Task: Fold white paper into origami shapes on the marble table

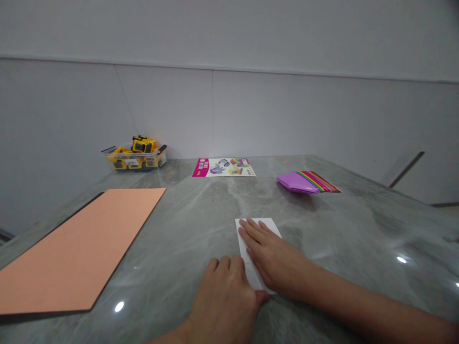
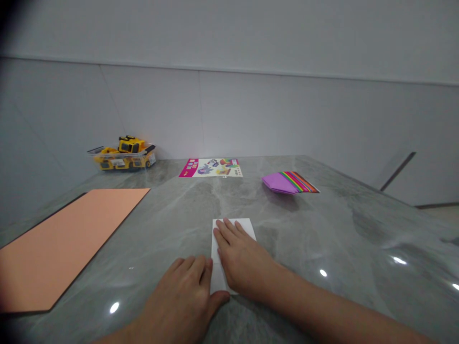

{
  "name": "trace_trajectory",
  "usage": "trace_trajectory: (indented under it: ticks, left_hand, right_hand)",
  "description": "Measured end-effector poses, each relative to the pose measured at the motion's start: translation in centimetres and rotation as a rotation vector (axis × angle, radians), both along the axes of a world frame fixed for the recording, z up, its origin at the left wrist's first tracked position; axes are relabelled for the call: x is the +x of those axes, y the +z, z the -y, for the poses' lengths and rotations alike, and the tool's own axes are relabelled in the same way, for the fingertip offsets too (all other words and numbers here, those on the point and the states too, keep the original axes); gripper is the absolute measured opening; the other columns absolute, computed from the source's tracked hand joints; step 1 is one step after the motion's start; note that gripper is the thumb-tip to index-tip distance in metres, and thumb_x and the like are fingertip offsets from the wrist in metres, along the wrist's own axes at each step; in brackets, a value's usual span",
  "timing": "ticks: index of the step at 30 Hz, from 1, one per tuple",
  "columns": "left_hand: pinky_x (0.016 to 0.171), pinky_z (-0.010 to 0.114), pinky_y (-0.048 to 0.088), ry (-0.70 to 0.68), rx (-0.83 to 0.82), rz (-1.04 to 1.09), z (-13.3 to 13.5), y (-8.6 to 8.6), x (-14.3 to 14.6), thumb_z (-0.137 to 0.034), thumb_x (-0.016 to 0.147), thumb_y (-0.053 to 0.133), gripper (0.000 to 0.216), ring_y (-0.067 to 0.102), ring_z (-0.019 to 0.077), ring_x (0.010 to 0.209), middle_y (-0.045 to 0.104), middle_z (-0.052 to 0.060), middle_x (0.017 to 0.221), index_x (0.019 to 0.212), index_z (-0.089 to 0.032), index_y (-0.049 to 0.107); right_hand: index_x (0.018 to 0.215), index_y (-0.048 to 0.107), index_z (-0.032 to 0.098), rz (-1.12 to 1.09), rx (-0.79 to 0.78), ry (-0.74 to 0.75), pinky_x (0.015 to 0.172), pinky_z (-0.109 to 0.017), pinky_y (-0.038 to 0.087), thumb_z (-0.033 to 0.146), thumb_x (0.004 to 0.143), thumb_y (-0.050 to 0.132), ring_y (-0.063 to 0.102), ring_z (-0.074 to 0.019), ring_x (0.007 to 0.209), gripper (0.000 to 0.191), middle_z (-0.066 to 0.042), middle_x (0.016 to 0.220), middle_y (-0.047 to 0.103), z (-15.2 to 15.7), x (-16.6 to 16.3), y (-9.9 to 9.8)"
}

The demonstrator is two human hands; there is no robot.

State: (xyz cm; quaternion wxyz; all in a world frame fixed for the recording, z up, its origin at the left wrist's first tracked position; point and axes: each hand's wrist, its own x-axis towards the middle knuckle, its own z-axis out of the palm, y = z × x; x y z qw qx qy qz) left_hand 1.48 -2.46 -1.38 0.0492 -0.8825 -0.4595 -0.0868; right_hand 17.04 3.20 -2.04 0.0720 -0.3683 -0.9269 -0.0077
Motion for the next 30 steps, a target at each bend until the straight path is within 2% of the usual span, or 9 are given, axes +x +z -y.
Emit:
trace_trajectory:
  ticks: [3, 6, 12, 20, 30]
  left_hand:
    - [0.061, 0.047, 0.051, -0.034, -0.017, -0.007, 0.1, 0.1, -0.1, -0.035, 0.086, 0.055, 0.023, 0.062, 0.0283, 0.075, 0.068, 0.01, 0.083, 0.092, -0.019, 0.072]
    - [0.061, 0.048, 0.05, -0.073, -0.077, -0.08, 0.2, 0.7, 0.0, -0.026, 0.089, 0.051, 0.023, 0.063, 0.0278, 0.071, 0.069, 0.009, 0.076, 0.082, -0.021, 0.073]
    - [0.055, 0.039, 0.047, -0.084, -0.04, -0.075, 0.4, 0.5, 0.3, -0.018, 0.084, 0.056, 0.02, 0.063, 0.0254, 0.064, 0.068, 0.008, 0.069, 0.072, -0.019, 0.072]
    - [0.057, 0.038, 0.045, -0.069, 0.018, -0.092, 0.7, -0.3, 0.2, -0.015, 0.085, 0.053, 0.022, 0.062, 0.0228, 0.061, 0.068, 0.008, 0.071, 0.075, -0.018, 0.072]
    - [0.057, 0.037, 0.044, -0.072, 0.017, -0.088, 0.7, -0.7, 0.1, -0.016, 0.087, 0.049, 0.025, 0.061, 0.0213, 0.059, 0.067, 0.007, 0.071, 0.076, -0.018, 0.071]
  right_hand:
    - [0.137, 0.037, -0.001, -0.004, -0.011, -0.005, 0.111, -0.048, 0.026, 0.008, 0.085, 0.036, 0.022, -0.0304, 0.137, 0.053, -0.024, 0.144, 0.032, 0.1, -0.2, 0.3]
    - [0.136, 0.038, -0.001, -0.009, -0.021, -0.046, 0.11, -0.049, 0.028, 0.008, 0.086, 0.035, 0.024, -0.0307, 0.136, 0.052, -0.024, 0.144, 0.032, 0.3, -0.4, 0.5]
    - [0.136, 0.039, -0.001, 0.009, 0.031, -0.043, 0.111, -0.047, 0.027, 0.008, 0.084, 0.037, 0.026, -0.0329, 0.135, 0.052, -0.023, 0.143, 0.034, 0.4, -0.5, 0.4]
    - [0.136, 0.038, -0.002, 0.0, 0.065, -0.048, 0.11, -0.047, 0.029, 0.01, 0.084, 0.04, 0.027, -0.0337, 0.134, 0.054, -0.024, 0.142, 0.034, 0.4, -0.7, 0.0]
    - [0.135, 0.04, -0.002, -0.011, 0.074, -0.055, 0.11, -0.047, 0.03, 0.011, 0.084, 0.042, 0.028, -0.0337, 0.134, 0.052, -0.025, 0.142, 0.035, 0.5, -0.7, 0.0]
